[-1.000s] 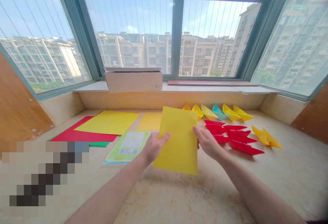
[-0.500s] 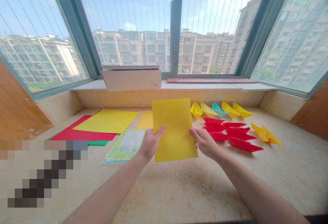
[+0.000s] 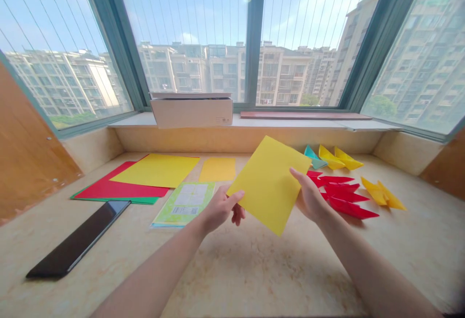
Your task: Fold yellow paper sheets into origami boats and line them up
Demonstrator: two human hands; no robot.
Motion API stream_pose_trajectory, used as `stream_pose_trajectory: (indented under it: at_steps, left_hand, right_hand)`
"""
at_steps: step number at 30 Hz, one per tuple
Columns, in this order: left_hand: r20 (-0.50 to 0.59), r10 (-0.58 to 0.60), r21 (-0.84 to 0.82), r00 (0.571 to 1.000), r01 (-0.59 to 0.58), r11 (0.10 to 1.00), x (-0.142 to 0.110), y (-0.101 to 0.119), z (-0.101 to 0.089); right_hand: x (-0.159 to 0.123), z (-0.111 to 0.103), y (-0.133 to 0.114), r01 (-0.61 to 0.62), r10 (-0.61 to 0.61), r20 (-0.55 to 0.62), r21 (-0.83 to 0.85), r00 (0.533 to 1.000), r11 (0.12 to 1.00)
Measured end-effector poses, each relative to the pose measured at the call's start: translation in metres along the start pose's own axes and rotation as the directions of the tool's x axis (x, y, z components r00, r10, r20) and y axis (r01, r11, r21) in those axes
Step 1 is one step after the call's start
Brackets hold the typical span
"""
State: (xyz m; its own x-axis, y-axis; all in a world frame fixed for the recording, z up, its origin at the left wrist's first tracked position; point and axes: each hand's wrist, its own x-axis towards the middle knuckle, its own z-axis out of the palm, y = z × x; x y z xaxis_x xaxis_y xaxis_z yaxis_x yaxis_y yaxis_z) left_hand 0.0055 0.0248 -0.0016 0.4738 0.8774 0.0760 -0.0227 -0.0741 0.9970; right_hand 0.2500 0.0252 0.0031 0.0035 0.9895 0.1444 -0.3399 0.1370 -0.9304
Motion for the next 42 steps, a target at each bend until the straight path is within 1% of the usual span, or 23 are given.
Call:
stream_pose_trajectory:
  at_steps: [2, 4, 6, 7, 9, 11, 13, 15, 17, 19, 21, 23, 24, 26, 27, 30, 31, 32, 34, 36, 37, 38, 42]
  left_hand:
    - [-0.022, 0.043, -0.04, 0.999, -0.044, 0.998, 0.0, -0.001, 0.001]
    - [-0.105, 0.106, -0.144, 0.989, -0.12, 0.982, 0.0, -0.002, 0.003]
    - [-0.185, 0.142, -0.273, 0.973, -0.189, 0.943, 0.001, -0.003, 0.004]
    - [-0.199, 0.149, -0.322, 0.968, -0.209, 0.923, 0.001, -0.004, 0.005]
    - [-0.173, 0.159, -0.362, 0.972, -0.213, 0.907, 0.001, -0.005, 0.007]
    - [-0.146, 0.16, -0.337, 0.976, -0.202, 0.92, 0.001, -0.004, 0.011]
    - [-0.193, 0.144, -0.289, 0.97, -0.197, 0.937, 0.001, -0.003, 0.016]
    - [-0.285, 0.116, -0.265, 0.952, -0.194, 0.944, 0.002, -0.001, 0.02]
    - [-0.347, 0.067, -0.278, 0.935, -0.171, 0.945, 0.005, 0.0, 0.021]
    - [-0.358, 0.013, -0.295, 0.934, -0.126, 0.947, 0.006, 0.0, 0.021]
    - [-0.354, -0.018, -0.276, 0.935, -0.086, 0.957, 0.007, 0.0, 0.019]
    - [-0.369, -0.021, -0.222, 0.929, -0.066, 0.973, 0.006, 0.001, 0.019]
    - [-0.382, -0.017, -0.194, 0.924, -0.062, 0.979, 0.006, 0.001, 0.019]
    - [-0.396, 0.006, -0.166, 0.918, -0.079, 0.983, 0.005, 0.002, 0.019]
    - [-0.384, 0.026, -0.177, 0.923, -0.101, 0.979, 0.004, 0.001, 0.019]
    - [-0.3, 0.105, -0.236, 0.948, -0.18, 0.955, 0.0, 0.001, 0.019]
    - [-0.27, 0.128, -0.23, 0.954, -0.193, 0.954, -0.002, 0.001, 0.019]
    - [-0.245, 0.149, -0.195, 0.958, -0.199, 0.96, -0.003, 0.001, 0.02]
    - [-0.213, 0.202, -0.055, 0.956, -0.218, 0.974, -0.005, 0.002, 0.02]
    - [-0.214, 0.241, 0.065, 0.946, -0.233, 0.97, -0.005, 0.004, 0.021]
    - [-0.224, 0.249, 0.088, 0.942, -0.234, 0.968, -0.004, 0.004, 0.02]
    - [-0.233, 0.245, 0.084, 0.941, -0.232, 0.969, -0.003, 0.005, 0.02]
    - [-0.237, 0.21, -0.031, 0.949, -0.224, 0.974, 0.0, 0.005, 0.018]
  right_hand:
    - [-0.004, 0.003, -0.003, -0.019, 0.018, 0.013, 0.032, 1.0, 0.999]
    - [-0.007, 0.007, -0.001, -0.028, 0.027, 0.03, 0.054, 0.999, 0.998]
    - [-0.009, 0.011, 0.006, -0.003, 0.001, 0.031, 0.081, 1.0, 0.997]
    - [-0.009, 0.013, 0.01, 0.023, -0.025, 0.023, 0.09, 0.999, 0.996]
    - [-0.009, 0.015, 0.017, 0.08, -0.08, -0.005, 0.081, 0.997, 0.994]
    - [-0.008, 0.016, 0.025, 0.131, -0.131, -0.025, 0.012, 0.991, 0.991]
    - [-0.009, 0.015, 0.033, 0.195, -0.201, -0.023, -0.157, 0.979, 0.968]
    - [-0.01, 0.013, 0.041, 0.268, -0.283, 0.016, -0.378, 0.959, 0.886]
    - [-0.013, 0.011, 0.049, 0.336, -0.332, 0.104, -0.521, 0.938, 0.785]
    - [-0.016, 0.011, 0.055, 0.418, -0.344, 0.239, -0.57, 0.908, 0.707]
    - [-0.02, 0.013, 0.058, 0.5, -0.334, 0.373, -0.599, 0.866, 0.626]
    - [-0.023, 0.016, 0.058, 0.555, -0.315, 0.459, -0.635, 0.831, 0.537]
    - [-0.025, 0.018, 0.057, 0.572, -0.312, 0.482, -0.65, 0.819, 0.5]
    - [-0.028, 0.023, 0.055, 0.602, -0.322, 0.509, -0.665, 0.799, 0.442]
    - [-0.029, 0.025, 0.054, 0.616, -0.328, 0.522, -0.668, 0.788, 0.417]
    - [-0.033, 0.031, 0.053, 0.646, -0.329, 0.557, -0.684, 0.762, 0.339]
    - [-0.034, 0.032, 0.053, 0.649, -0.323, 0.565, -0.693, 0.759, 0.313]
    - [-0.036, 0.033, 0.053, 0.647, -0.317, 0.567, -0.705, 0.76, 0.289]
    - [-0.038, 0.034, 0.055, 0.627, -0.309, 0.553, -0.737, 0.774, 0.252]
    - [-0.039, 0.035, 0.055, 0.609, -0.301, 0.54, -0.762, 0.786, 0.222]
    - [-0.039, 0.035, 0.055, 0.607, -0.295, 0.542, -0.767, 0.787, 0.208]
    - [-0.039, 0.036, 0.054, 0.612, -0.287, 0.552, -0.767, 0.783, 0.195]
    - [-0.042, 0.037, 0.048, 0.65, -0.241, 0.609, -0.743, 0.756, 0.16]
